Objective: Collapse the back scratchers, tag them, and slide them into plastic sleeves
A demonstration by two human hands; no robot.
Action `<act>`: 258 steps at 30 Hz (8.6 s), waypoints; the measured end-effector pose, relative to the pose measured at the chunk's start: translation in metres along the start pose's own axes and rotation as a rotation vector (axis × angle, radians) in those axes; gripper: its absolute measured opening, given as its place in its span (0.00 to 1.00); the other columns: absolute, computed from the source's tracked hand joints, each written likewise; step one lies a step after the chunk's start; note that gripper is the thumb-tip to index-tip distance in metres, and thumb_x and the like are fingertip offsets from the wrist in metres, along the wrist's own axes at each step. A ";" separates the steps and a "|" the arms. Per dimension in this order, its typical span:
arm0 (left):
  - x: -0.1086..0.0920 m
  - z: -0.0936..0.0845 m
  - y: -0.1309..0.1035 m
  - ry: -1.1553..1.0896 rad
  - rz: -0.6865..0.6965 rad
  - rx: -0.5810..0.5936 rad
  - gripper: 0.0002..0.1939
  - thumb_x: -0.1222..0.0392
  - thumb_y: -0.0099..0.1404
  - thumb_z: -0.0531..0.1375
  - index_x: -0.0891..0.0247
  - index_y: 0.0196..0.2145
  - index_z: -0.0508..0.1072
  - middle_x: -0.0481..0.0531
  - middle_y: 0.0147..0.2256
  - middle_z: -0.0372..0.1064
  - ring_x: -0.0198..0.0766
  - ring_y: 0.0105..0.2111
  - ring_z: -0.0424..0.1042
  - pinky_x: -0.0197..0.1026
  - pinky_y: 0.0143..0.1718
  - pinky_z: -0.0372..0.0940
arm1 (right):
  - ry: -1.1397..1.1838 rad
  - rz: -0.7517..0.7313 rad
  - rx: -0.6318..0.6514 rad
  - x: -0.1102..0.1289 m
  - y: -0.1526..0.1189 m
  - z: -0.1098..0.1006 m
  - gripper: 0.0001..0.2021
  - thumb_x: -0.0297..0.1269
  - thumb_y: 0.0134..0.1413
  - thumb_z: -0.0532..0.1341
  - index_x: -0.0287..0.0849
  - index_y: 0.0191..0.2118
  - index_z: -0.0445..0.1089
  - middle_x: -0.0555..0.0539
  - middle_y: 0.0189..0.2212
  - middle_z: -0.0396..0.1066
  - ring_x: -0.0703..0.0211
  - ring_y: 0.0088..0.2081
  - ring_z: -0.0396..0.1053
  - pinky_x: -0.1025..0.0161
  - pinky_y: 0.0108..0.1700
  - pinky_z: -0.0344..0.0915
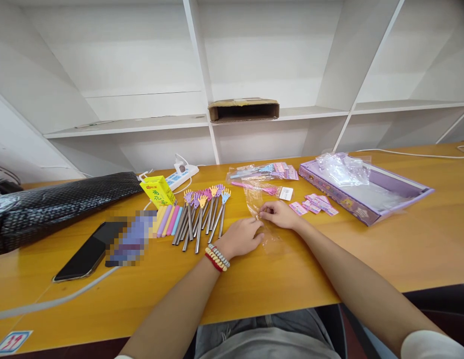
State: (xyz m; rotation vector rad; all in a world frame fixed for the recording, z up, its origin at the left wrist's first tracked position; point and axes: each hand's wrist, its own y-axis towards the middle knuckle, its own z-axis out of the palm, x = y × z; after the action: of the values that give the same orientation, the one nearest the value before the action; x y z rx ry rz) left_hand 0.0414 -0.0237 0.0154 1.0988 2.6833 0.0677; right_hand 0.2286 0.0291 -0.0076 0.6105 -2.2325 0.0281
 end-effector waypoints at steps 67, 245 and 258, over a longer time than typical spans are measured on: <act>0.017 0.007 0.009 -0.468 -0.355 -0.518 0.21 0.62 0.63 0.50 0.63 0.54 0.53 0.47 0.28 0.66 0.36 0.29 0.67 0.39 0.32 0.62 | 0.114 0.055 0.103 0.005 0.000 0.002 0.21 0.53 0.54 0.48 0.40 0.21 0.54 0.54 0.18 0.49 0.68 0.22 0.47 0.68 0.24 0.47; 0.038 -0.004 0.014 -1.139 -0.473 -0.889 0.16 0.48 0.55 0.59 0.67 0.28 0.71 0.50 0.24 0.69 0.35 0.22 0.70 0.34 0.20 0.64 | -0.043 -0.190 0.005 0.015 -0.005 -0.011 0.11 0.35 0.51 0.55 0.39 0.39 0.70 0.49 0.28 0.69 0.65 0.27 0.60 0.67 0.30 0.55; 0.031 -0.002 0.013 -1.256 -0.367 -0.753 0.19 0.51 0.53 0.62 0.66 0.37 0.65 0.51 0.29 0.69 0.35 0.24 0.71 0.33 0.20 0.64 | -0.108 -0.187 -0.165 0.015 -0.008 -0.005 0.06 0.26 0.38 0.52 0.41 0.25 0.63 0.55 0.17 0.56 0.68 0.21 0.52 0.69 0.25 0.49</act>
State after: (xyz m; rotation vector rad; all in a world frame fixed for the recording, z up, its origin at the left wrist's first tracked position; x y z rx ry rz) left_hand 0.0286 0.0071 0.0132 0.2037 1.4352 0.2106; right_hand 0.2271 0.0172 0.0046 0.7419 -2.2432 -0.2875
